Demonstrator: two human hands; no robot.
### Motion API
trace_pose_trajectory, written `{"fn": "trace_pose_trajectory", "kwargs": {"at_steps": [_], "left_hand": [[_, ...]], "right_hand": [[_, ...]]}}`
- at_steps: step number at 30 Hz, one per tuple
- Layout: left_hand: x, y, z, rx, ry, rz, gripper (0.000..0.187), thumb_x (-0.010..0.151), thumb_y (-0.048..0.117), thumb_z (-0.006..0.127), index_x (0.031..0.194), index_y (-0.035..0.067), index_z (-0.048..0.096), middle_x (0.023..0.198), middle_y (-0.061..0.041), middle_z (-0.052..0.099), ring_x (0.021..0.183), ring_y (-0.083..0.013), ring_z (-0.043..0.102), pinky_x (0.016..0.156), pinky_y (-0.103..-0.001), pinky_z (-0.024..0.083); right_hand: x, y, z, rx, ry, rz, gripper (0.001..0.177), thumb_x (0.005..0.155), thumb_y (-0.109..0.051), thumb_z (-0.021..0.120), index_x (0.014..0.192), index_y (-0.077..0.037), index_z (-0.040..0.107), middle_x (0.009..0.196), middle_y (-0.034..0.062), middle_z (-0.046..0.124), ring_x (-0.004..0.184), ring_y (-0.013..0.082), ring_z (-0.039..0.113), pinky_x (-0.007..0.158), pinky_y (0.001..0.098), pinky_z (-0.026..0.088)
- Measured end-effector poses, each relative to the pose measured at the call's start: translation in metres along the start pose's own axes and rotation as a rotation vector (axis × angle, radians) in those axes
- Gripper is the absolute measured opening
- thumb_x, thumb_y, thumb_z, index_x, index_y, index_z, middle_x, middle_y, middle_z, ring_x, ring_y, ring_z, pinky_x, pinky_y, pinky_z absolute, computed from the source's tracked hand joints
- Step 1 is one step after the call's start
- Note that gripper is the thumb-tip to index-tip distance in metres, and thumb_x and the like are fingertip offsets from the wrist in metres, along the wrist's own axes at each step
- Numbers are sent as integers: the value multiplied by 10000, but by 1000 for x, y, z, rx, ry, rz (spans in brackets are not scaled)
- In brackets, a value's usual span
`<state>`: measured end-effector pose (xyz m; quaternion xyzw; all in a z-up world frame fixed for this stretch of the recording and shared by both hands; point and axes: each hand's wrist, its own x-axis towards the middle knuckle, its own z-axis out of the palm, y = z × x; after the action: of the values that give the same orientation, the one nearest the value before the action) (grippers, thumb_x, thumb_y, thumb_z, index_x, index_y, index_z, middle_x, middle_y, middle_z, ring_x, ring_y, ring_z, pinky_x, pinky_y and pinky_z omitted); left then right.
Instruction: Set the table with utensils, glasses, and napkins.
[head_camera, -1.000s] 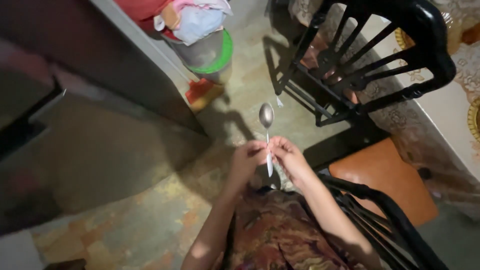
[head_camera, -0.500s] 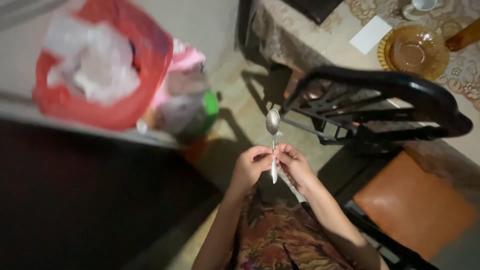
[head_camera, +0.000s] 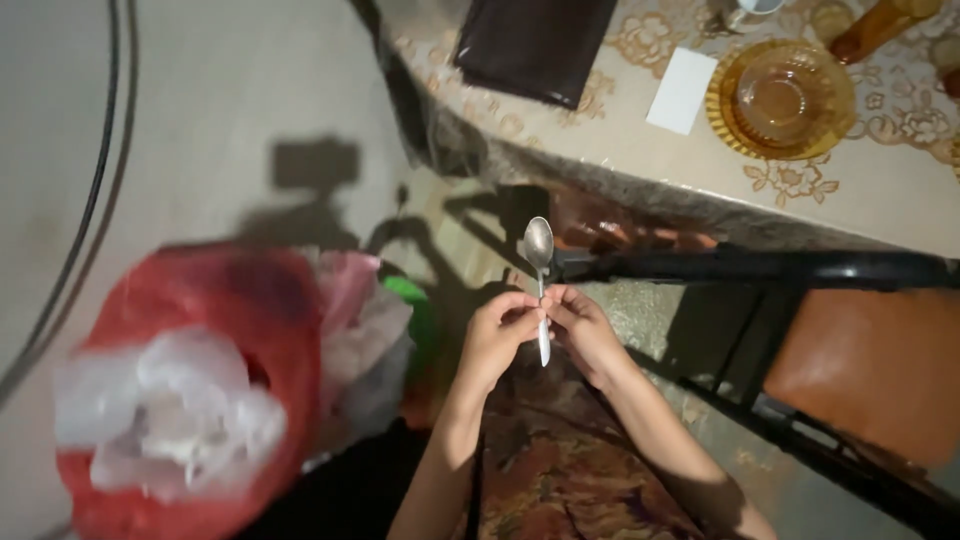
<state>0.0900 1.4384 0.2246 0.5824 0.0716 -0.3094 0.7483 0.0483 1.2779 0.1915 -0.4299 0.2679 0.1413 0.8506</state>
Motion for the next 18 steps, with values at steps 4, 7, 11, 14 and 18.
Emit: {"fn": "trace_pose_trajectory", "kwargs": {"at_steps": [4, 7, 11, 14, 18], "left_hand": [[59, 30, -12, 26, -60, -24, 194, 944, 50, 694, 1093, -72, 672, 937, -110, 721, 828, -198, 744, 776, -305, 628], [102, 59, -17, 70, -84, -39, 205, 935, 47, 694, 1105, -65, 673, 936, -104, 728, 824, -194, 749, 768, -300, 619], [167, 79, -24, 148, -160, -79, 205, 932, 47, 694, 1113, -49, 687, 975, -83, 722, 874, -167, 730, 800, -296, 623], [213, 93, -20, 189, -248, -111, 195, 928, 46, 700, 1103, -37, 690, 1012, -63, 708, 921, -140, 706, 827, -298, 630], [261, 98, -5, 246, -344, -179, 183, 937, 53, 710, 1097, -34, 694, 1021, -80, 700, 929, -143, 698, 839, -299, 631]], "right_hand": [[49, -26, 15, 68, 7, -49, 109, 1013, -140, 613, 1103, -78, 614, 988, 19, 658, 876, 127, 612, 752, 275, 482], [85, -50, 26, 101, 45, -66, 103, 1004, -142, 611, 1094, -92, 618, 995, 7, 658, 902, 123, 624, 781, 275, 493], [123, -83, 38, 123, 143, -101, 83, 995, -144, 604, 1067, -102, 612, 988, 3, 657, 911, 127, 635, 796, 288, 511], [151, -102, 35, 153, 223, -153, 70, 1001, -146, 599, 1054, -101, 609, 979, 1, 651, 905, 122, 631, 785, 284, 504], [171, -111, 27, 193, 373, -231, 63, 1007, -132, 611, 1039, -79, 625, 954, -5, 645, 886, 101, 617, 776, 255, 496]]}}
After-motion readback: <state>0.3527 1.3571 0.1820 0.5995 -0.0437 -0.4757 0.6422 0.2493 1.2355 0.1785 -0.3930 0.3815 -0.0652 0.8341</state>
